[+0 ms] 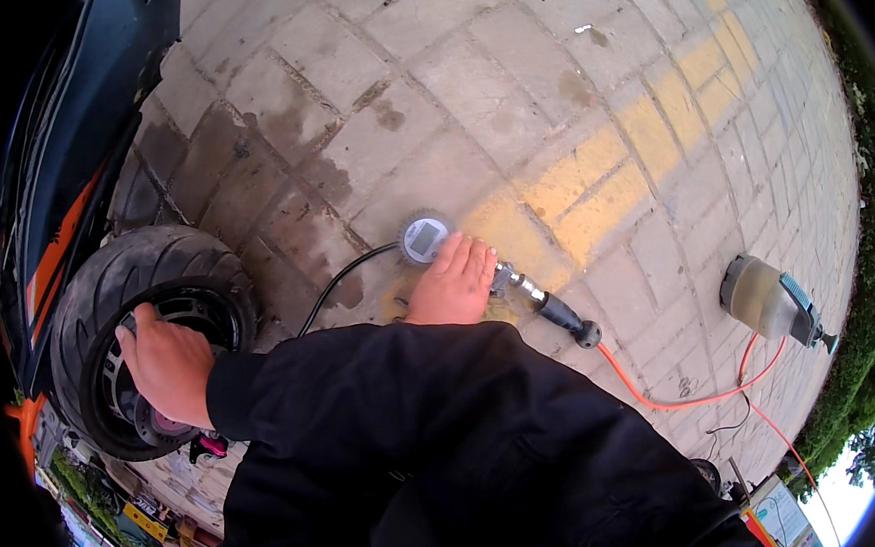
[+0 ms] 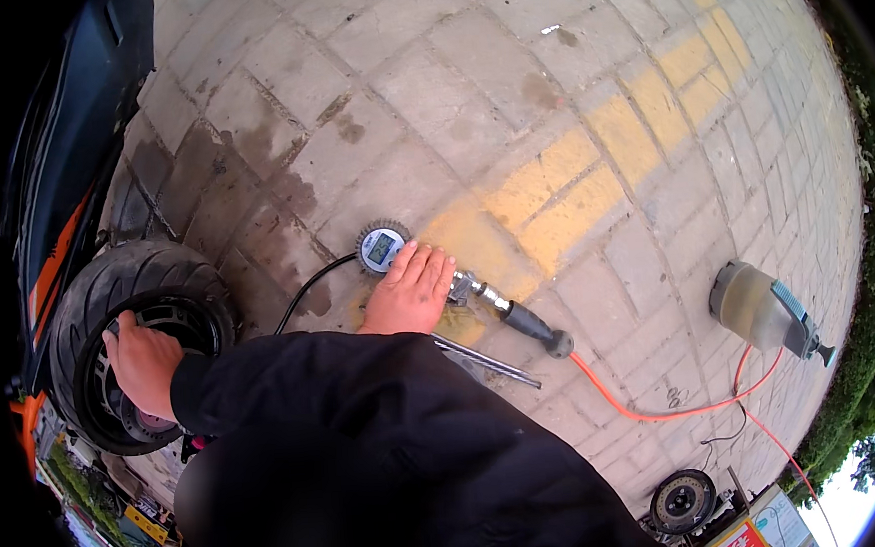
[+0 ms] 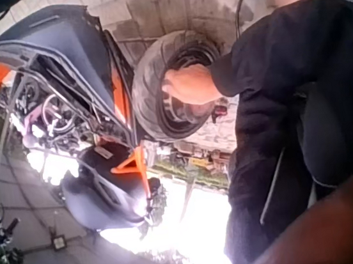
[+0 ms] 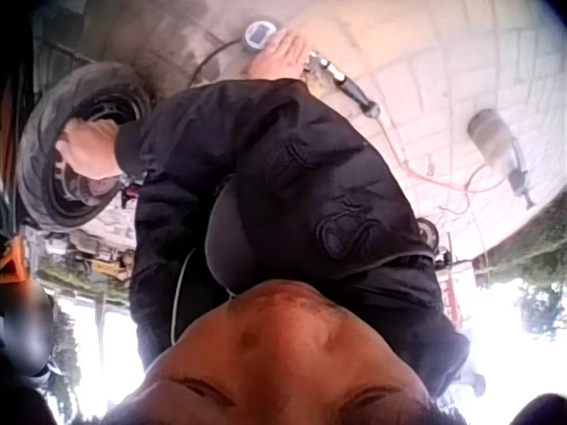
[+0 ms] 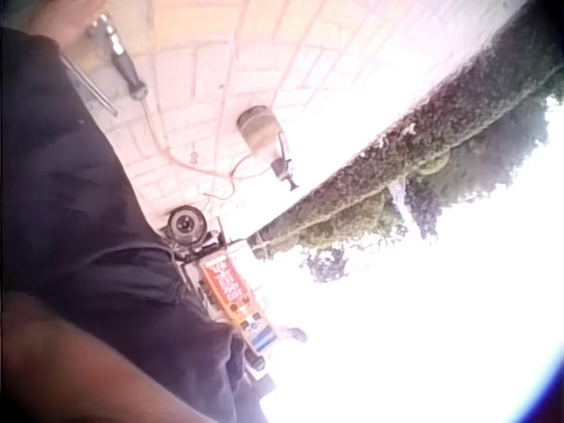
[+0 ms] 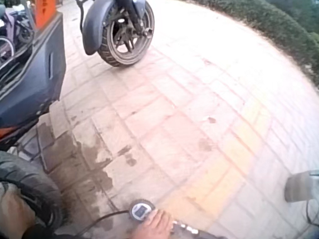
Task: The person works on the rear tire of an electric scooter, using a tire lever to pry the tire bead and a pressure gauge to inflate the tire. They repeatedly attach and detach the gauge, checking the pressure and adjusting the tire bead with their hands.
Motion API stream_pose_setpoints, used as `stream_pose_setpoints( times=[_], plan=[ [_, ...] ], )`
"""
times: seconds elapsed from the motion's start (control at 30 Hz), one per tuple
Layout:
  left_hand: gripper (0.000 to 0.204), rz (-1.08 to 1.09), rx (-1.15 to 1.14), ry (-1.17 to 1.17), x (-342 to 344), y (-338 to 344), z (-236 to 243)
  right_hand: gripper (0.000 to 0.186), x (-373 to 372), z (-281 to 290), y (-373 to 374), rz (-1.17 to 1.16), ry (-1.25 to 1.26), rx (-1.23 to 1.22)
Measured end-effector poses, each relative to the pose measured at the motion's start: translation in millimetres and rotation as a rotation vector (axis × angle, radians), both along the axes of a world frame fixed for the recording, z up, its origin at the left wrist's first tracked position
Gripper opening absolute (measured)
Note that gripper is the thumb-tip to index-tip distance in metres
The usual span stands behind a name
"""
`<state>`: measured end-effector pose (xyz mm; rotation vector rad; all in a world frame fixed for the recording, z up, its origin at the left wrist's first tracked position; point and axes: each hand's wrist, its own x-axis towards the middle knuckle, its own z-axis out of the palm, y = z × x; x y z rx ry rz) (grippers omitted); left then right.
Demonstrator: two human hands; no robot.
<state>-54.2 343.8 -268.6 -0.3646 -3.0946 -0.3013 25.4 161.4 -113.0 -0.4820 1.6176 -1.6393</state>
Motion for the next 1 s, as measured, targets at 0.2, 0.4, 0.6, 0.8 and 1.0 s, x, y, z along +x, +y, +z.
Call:
stream_pose_setpoints(
  times=[0.2, 0.4, 0.6, 0.8, 1.0],
  plan=[
    [0.042, -0.041, 0.009, 0.112, 1, -7, -2, 0.028, 1, -1, -1, 0.012, -0.016, -0.008],
    [0.038, -0.032, 0.087, 0.182, 0, -8, -8, 0.029, 0, -1, -1, 0.017, -0.013, -0.02],
    [0.034, -0.016, 0.118, 0.209, -2, -9, -8, 0.029, -2, -1, 0, 0.009, 0.0, -0.016],
    [0.032, 0.001, 0.114, 0.224, -2, -8, -10, 0.029, -4, 2, 1, 0.026, 0.004, -0.019],
    [0.031, 0.008, 0.119, 0.222, -3, -8, -9, 0.029, -5, 1, 2, 0.025, 0.002, -0.038]
  ],
)
